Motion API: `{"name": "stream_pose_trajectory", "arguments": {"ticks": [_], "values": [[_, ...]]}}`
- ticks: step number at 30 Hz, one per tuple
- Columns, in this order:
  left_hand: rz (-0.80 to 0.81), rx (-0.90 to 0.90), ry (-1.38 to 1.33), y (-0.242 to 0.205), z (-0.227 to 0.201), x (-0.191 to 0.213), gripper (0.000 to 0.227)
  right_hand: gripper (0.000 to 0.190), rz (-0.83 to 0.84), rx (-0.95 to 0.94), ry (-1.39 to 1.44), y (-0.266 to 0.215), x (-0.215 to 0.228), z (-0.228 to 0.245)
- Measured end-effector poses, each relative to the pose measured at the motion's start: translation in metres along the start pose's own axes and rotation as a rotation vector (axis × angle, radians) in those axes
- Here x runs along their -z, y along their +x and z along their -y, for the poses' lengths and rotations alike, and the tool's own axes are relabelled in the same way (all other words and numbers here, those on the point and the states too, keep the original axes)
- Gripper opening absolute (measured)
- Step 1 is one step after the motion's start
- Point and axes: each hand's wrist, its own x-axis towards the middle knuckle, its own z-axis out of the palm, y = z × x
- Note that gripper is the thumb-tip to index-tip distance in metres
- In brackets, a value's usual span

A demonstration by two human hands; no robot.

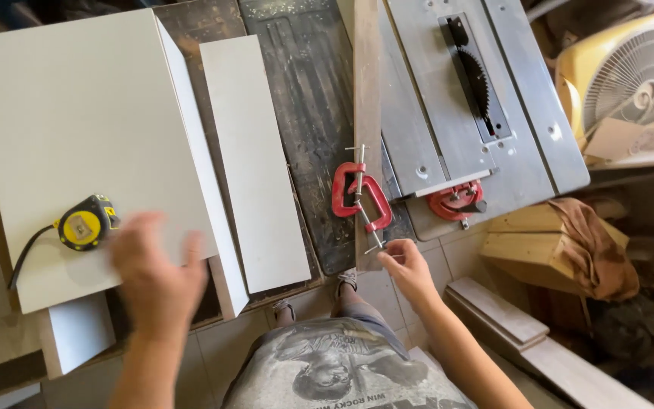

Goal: Measuring and marking wooden boards using a tape measure on a table saw workbench to prepare for cutting.

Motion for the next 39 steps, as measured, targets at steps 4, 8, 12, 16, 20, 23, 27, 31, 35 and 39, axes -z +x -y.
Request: {"name": "stream_pose_trajectory", "arguments": {"ticks": [4, 8, 12, 16, 20, 23, 27, 31, 35, 39], "values": [[0.319, 0.219, -0.339, -0.043, -0.083, -0.099, 0.026, 0.049, -0.044, 0.062, 0.195, 0.064, 0.007, -0.042], [0.843, 0.4, -0.325, -0.037, -0.143, -0.173, 0.054, 0.063, 0.145, 0.031, 0.051, 0.102, 0.013, -0.048], [0.92, 0.579, -0.309, -0.018, -0.169, -0.222, 0.069, 0.058, 0.32, 0.092, -0.004, 0.123, 0.016, -0.048], [0.825, 0.717, -0.252, -0.022, -0.18, -0.247, 0.042, 0.047, 0.38, 0.084, 0.055, 0.144, 0.016, -0.061], [0.781, 0.775, -0.312, -0.025, -0.183, -0.251, 0.039, 0.021, 0.434, 0.181, 0.167, 0.158, 0.004, -0.071], [0.757, 0.788, -0.336, -0.035, -0.175, -0.267, 0.047, 0.015, 0.452, 0.161, 0.314, 0.157, -0.003, -0.067], [0.752, 0.909, -0.4, -0.03, -0.168, -0.261, 0.033, 0.021, 0.444, 0.066, 0.394, 0.124, 0.012, -0.005], [0.709, 1.136, -0.563, -0.011, -0.169, -0.24, 0.059, 0.031, 0.428, 0.053, 0.257, 0.111, 0.007, 0.026], [0.766, 1.283, -0.848, -0.003, -0.165, -0.229, 0.022, 0.026, 0.464, 0.083, 0.262, 0.127, -0.009, 0.005], [0.831, 1.195, -0.91, -0.002, -0.158, -0.209, 0.011, 0.027, 0.434, 0.076, 0.274, 0.096, -0.014, 0.005]]}}
